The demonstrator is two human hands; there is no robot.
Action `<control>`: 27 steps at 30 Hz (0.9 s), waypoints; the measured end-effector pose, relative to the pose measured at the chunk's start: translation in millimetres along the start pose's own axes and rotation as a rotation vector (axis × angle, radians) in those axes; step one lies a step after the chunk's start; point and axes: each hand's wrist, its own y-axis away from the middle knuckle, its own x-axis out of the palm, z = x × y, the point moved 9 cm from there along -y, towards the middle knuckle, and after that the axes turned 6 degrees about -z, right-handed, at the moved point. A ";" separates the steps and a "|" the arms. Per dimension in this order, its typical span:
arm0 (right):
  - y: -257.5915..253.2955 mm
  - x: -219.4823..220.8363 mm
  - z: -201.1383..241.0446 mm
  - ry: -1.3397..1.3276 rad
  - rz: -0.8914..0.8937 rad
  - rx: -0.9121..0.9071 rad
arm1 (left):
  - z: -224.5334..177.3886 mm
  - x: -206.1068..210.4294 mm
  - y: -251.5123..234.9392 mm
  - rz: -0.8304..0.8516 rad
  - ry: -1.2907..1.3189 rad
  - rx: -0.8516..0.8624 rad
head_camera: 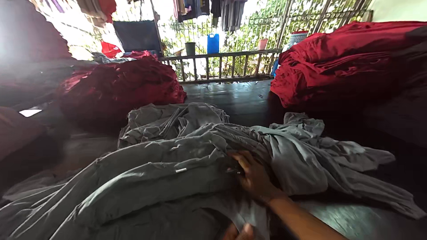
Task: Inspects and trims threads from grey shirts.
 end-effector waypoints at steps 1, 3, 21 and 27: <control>7.6 -13.3 -1.8 -0.077 -0.028 0.079 | -0.2 -3.2 0.8 -0.018 0.024 -0.015; 25.5 -40.9 -1.6 -0.288 -0.046 0.288 | -1.6 -7.9 0.8 -0.069 0.085 -0.087; 80.2 -69.8 77.5 0.028 0.197 0.237 | 4.9 -15.7 3.5 -0.026 0.225 -0.342; 74.6 -63.4 71.0 0.077 0.039 0.118 | 3.5 -21.2 -6.6 0.029 0.302 -0.298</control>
